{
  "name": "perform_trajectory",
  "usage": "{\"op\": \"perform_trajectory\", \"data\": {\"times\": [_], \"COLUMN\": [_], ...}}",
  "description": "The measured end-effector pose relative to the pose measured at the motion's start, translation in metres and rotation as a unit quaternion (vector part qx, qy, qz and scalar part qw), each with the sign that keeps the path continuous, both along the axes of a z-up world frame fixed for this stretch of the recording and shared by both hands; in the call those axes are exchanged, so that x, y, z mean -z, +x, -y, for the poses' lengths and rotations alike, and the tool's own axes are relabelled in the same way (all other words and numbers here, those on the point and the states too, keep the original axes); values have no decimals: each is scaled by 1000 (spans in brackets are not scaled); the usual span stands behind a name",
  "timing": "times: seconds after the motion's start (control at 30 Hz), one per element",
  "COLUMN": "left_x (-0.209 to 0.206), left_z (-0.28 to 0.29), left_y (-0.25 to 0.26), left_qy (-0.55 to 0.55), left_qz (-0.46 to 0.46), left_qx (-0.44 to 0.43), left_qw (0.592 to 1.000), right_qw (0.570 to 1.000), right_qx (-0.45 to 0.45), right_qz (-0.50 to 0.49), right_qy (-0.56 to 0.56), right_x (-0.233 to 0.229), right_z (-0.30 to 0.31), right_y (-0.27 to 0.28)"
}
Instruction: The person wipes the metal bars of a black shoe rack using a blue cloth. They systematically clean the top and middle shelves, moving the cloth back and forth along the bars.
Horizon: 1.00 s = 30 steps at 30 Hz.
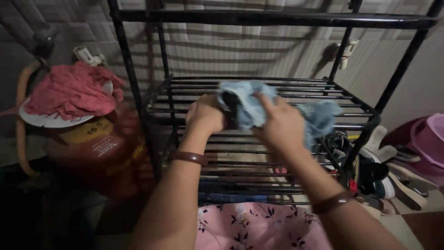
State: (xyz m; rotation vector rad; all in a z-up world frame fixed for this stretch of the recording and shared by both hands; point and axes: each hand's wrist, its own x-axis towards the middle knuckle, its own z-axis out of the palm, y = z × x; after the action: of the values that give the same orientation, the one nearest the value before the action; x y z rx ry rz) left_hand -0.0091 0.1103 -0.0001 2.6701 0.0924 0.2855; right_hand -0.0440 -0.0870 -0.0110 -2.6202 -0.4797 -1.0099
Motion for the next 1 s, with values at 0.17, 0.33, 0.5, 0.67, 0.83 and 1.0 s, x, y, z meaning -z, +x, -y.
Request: {"op": "perform_trajectory", "data": {"times": [0.17, 0.33, 0.5, 0.67, 0.83, 1.0], "left_x": [-13, -11, -9, 19, -10, -9], "left_z": [6, 6, 6, -5, 9, 8], "left_y": [-12, -12, -12, 16, -12, -13], "left_qy": [51, 64, 77, 77, 80, 59], "left_qz": [8, 18, 40, 56, 26, 34], "left_qx": [48, 44, 28, 7, 22, 27], "left_qw": [998, 997, 996, 995, 996, 997], "right_qw": [993, 982, 973, 999, 996, 986], "right_qx": [87, 167, 171, 32, 42, 103], "right_qz": [24, -48, -23, 18, 80, 123], "right_qy": [-75, 76, 156, -18, -20, 43], "right_x": [10, 23, 24, 19, 46, 71], "right_z": [125, 168, 70, 14, 133, 242], "right_y": [15, 25, 7, -21, 4, 20]}}
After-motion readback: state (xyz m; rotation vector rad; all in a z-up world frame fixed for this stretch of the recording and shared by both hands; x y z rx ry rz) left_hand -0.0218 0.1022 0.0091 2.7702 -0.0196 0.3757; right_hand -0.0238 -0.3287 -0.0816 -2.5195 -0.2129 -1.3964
